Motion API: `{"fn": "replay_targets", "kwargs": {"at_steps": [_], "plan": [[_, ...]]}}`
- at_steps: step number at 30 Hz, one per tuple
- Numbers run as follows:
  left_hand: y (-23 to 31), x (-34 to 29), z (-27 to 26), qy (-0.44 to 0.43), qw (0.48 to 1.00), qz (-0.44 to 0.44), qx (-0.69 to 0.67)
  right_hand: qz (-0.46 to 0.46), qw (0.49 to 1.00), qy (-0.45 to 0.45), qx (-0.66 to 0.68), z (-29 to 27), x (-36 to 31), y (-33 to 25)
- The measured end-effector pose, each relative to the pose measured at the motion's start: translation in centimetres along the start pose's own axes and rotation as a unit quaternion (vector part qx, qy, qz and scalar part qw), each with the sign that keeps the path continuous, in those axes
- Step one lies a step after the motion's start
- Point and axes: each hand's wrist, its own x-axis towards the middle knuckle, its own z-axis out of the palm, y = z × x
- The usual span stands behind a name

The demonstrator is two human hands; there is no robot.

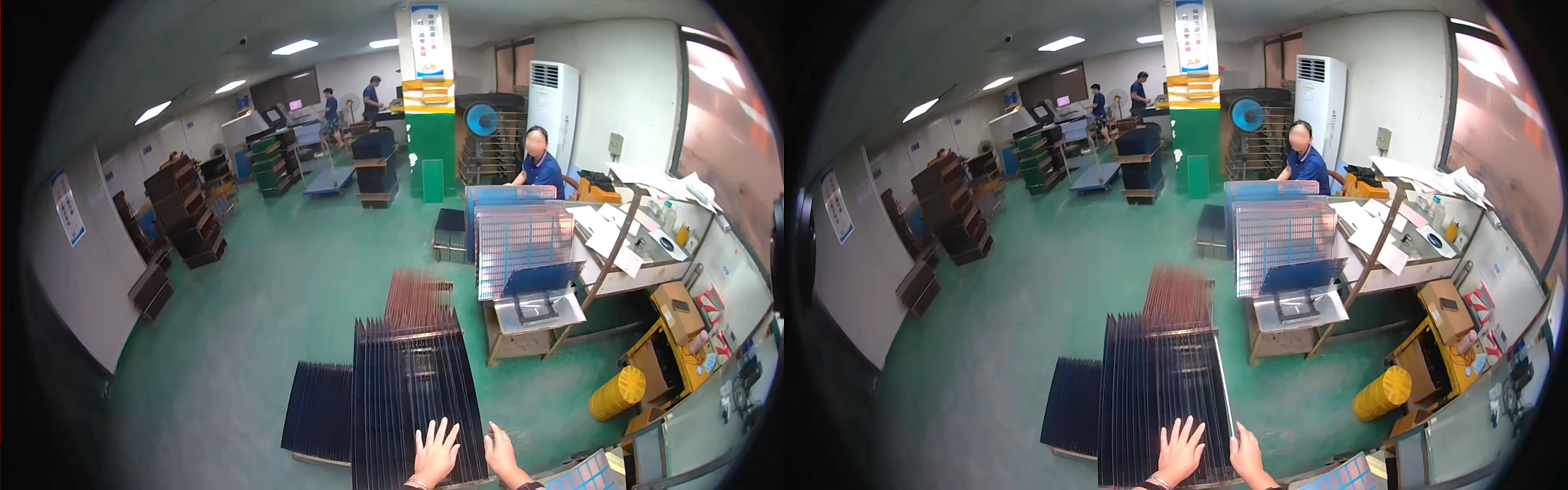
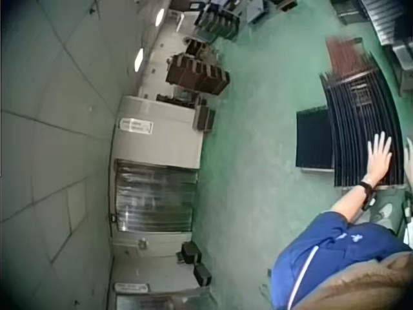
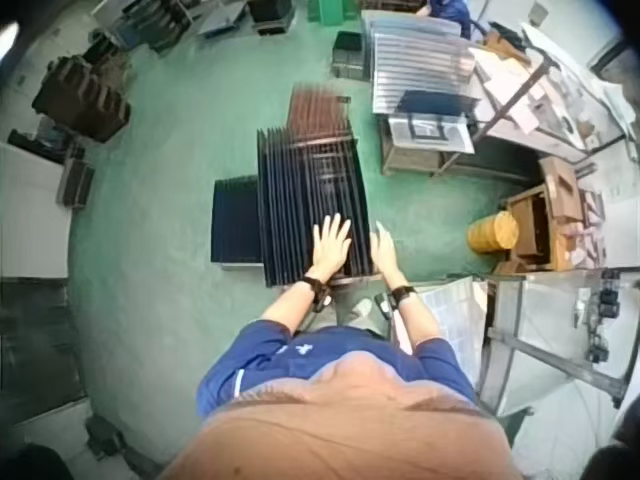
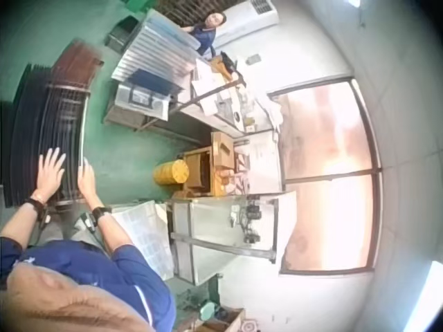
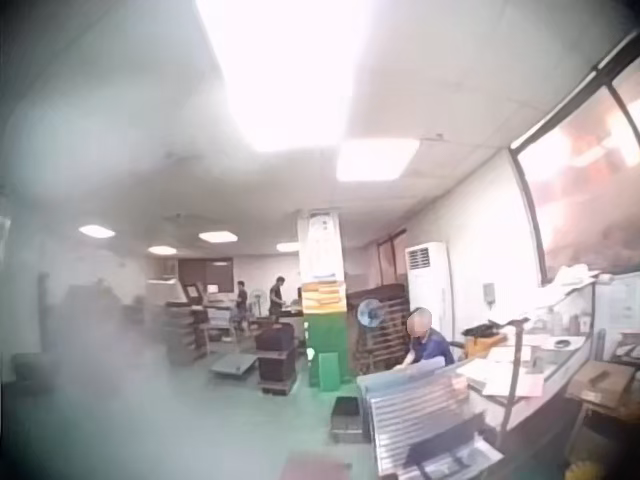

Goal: Inspecting and sorting blue-coated patterned metal sheets into a vertical rack.

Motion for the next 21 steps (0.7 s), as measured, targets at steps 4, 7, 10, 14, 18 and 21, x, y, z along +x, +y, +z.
{"fn": "replay_targets", "kwargs": {"at_steps": [4, 7, 10, 14, 18, 21], "plan": [[-0.2, -0.3, -0.8, -0.013, 1.0, 0.009, 0.005, -0.02, 0.993, -0.051, -0.103, -0.1, -0.2, -2.4], [-1.1, -0.5, -1.1, -0.008, 1.0, 0.003, 0.003, -0.04, 0.98, -0.078, -0.181, 0.3, 0.4, -4.2], [-0.8, -0.3, -1.1, -0.008, 1.0, 0.001, -0.001, -0.034, 0.97, -0.088, -0.225, 0.1, 2.0, -4.5], [-0.3, -0.3, -0.9, -0.006, 1.0, 0.001, -0.007, 0.055, 0.966, -0.15, -0.204, 0.6, 3.9, -2.9], [-0.4, 0.0, -0.9, -0.009, 1.0, 0.001, -0.003, 0.036, 0.966, -0.186, -0.176, 1.9, 4.9, -1.2], [-0.1, 0.2, -0.5, -0.011, 1.0, 0.001, -0.002, 0.037, 0.967, -0.217, -0.128, -0.2, 5.3, -4.5]]}}
